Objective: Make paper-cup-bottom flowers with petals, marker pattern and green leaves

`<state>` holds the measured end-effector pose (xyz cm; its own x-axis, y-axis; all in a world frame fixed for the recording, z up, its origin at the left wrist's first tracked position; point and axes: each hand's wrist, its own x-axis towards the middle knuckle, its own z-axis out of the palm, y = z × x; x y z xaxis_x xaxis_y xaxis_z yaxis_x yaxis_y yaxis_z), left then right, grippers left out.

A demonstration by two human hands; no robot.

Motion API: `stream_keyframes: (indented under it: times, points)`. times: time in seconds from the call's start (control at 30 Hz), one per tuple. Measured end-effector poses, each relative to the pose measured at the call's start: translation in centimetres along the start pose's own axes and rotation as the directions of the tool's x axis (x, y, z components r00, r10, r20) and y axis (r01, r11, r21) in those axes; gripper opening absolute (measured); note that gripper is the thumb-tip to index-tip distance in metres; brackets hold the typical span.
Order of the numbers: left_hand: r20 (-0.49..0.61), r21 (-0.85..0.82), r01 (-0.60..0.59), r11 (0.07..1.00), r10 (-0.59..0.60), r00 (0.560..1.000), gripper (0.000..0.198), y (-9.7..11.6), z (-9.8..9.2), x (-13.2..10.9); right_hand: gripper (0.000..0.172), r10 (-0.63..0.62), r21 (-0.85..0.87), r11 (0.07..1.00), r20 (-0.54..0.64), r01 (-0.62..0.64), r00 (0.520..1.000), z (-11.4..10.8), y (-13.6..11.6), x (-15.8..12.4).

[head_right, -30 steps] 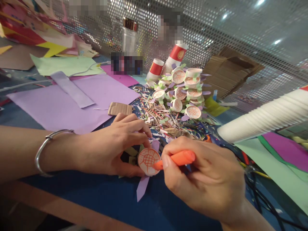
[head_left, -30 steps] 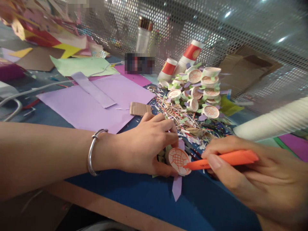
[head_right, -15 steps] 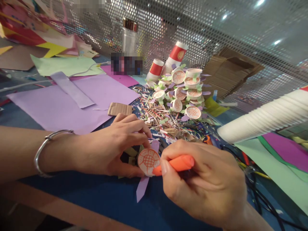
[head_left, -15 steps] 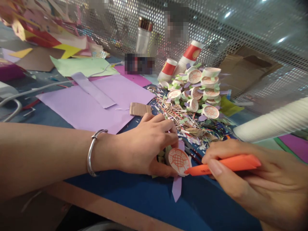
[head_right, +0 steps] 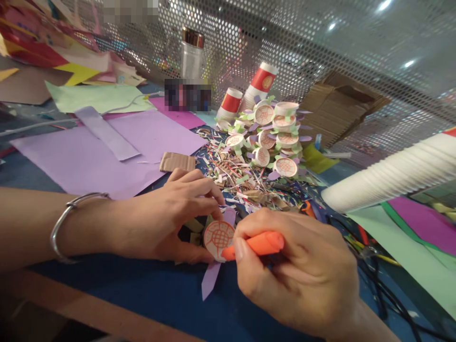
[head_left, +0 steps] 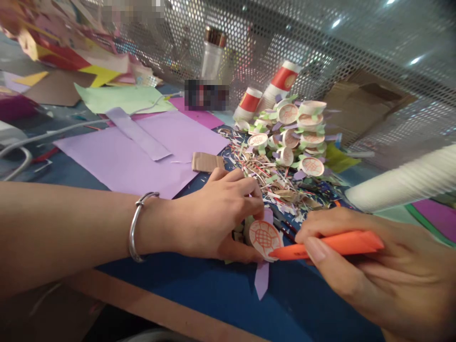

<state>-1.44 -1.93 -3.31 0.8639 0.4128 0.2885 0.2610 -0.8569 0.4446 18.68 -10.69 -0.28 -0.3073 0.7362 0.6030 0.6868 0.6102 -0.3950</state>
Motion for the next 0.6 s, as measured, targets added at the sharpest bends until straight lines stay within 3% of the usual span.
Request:
stream_keyframes:
  times: [0.2,0.4,0.6]
  points:
    - [-0.001,-0.002,-0.001,1.0,0.001,1.0,0.047,-0.07,-0.11,-0.02,0.017,0.009,0.003,1.0,-0.012,-0.009,1.0,-0.03,-0.16,-0.1]
    - [-0.01,0.004,-0.013,1.0,0.013,1.0,0.047,-0.22,0.04,-0.12,0.02,-0.041,-0.005,0.999,0.048,0.041,0.998,-0.37,-0.01,0.13]
    - [-0.014,0.007,-0.013,1.0,0.013,1.0,0.046,-0.21,0.07,-0.07,0.017,0.033,0.011,0.999,0.011,-0.034,0.999,-0.21,-0.15,-0.11]
